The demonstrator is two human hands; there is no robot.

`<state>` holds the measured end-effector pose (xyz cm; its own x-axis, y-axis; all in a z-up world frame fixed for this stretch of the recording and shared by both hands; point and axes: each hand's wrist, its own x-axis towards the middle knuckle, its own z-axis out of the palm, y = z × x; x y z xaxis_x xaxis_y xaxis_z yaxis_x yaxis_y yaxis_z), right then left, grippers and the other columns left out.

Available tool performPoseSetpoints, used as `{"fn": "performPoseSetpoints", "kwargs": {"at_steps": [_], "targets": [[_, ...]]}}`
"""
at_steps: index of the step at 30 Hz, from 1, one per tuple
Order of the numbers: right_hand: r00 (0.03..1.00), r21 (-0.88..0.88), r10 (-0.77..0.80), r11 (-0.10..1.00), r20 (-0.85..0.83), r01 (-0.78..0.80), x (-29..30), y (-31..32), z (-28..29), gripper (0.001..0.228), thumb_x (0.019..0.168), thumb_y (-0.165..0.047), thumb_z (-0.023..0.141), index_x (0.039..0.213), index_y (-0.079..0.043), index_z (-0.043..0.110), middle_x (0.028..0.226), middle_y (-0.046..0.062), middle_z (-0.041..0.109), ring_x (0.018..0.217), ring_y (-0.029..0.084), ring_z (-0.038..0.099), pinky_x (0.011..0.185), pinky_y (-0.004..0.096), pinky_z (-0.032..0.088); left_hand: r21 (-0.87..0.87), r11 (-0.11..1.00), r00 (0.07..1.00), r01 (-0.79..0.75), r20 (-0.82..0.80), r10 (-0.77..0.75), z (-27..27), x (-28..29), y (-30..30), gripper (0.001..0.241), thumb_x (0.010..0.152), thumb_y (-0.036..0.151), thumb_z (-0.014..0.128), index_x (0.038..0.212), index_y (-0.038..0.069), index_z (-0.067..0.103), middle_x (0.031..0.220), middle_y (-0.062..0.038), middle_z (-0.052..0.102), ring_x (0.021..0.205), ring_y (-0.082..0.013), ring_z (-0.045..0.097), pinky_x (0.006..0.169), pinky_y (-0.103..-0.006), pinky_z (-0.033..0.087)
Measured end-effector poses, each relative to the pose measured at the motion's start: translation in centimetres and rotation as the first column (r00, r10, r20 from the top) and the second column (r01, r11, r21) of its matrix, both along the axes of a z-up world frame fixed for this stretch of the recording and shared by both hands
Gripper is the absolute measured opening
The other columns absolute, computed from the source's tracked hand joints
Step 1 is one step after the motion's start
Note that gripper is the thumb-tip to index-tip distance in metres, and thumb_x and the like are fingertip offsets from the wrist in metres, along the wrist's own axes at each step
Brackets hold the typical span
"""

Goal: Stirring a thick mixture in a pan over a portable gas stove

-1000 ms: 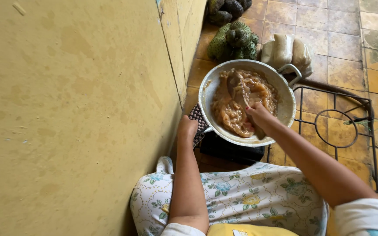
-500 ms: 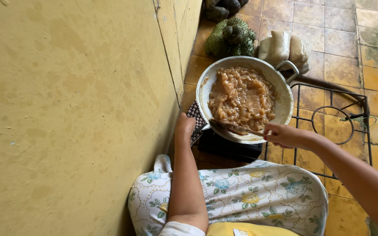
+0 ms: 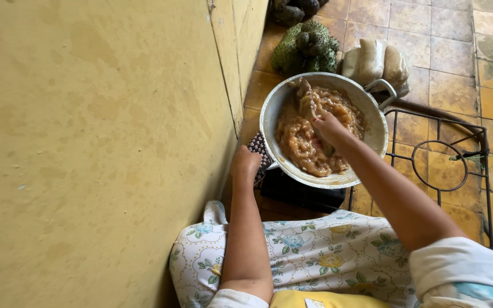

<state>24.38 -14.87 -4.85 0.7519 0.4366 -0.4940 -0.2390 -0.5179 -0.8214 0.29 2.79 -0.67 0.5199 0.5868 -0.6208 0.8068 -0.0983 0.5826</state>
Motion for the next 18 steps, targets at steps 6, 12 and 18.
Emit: {"fn": "performPoseSetpoints", "kwargs": {"at_steps": [6,12,18], "targets": [[0.897,-0.290,0.440,0.864,0.038,-0.412,-5.3,-8.2,14.2,0.030,0.104,-0.028,0.054,0.115,0.000,0.047,0.061,0.020,0.060,0.034,0.022,0.054,0.033,0.035,0.047,0.013,1.000,1.000,0.017,-0.002,-0.017,-0.7,0.0,0.2,0.057,0.089,0.022,0.039,0.143,0.006,0.053,0.137,-0.017,0.063,0.133,-0.0369,0.056,0.109,-0.0576,0.044],[0.733,-0.570,0.619,0.507,-0.281,-0.646,-6.6,-13.7,19.8,0.017,0.106,-0.018,0.055,0.109,-0.009,0.068,0.073,0.009,0.065,0.051,0.016,0.050,0.043,0.025,0.042,0.130,0.991,1.000,-0.023,0.009,0.022,-1.0,0.4,-0.3,0.045,0.085,0.020,0.050,0.124,0.003,0.062,0.121,-0.018,0.070,0.109,-0.0366,0.068,0.094,-0.0473,0.052],[0.749,-0.505,0.617,0.579,-0.241,-0.640,-9.6,-10.0,14.8,0.020,0.107,-0.025,0.050,0.116,-0.015,0.064,0.073,0.006,0.058,0.052,0.014,0.046,0.044,0.022,0.041,0.099,0.995,0.999,-0.032,0.020,0.030,0.1,0.2,-0.5,0.041,0.085,0.014,0.050,0.122,-0.001,0.061,0.112,-0.020,0.072,0.098,-0.0344,0.071,0.087,-0.0455,0.056]]}}
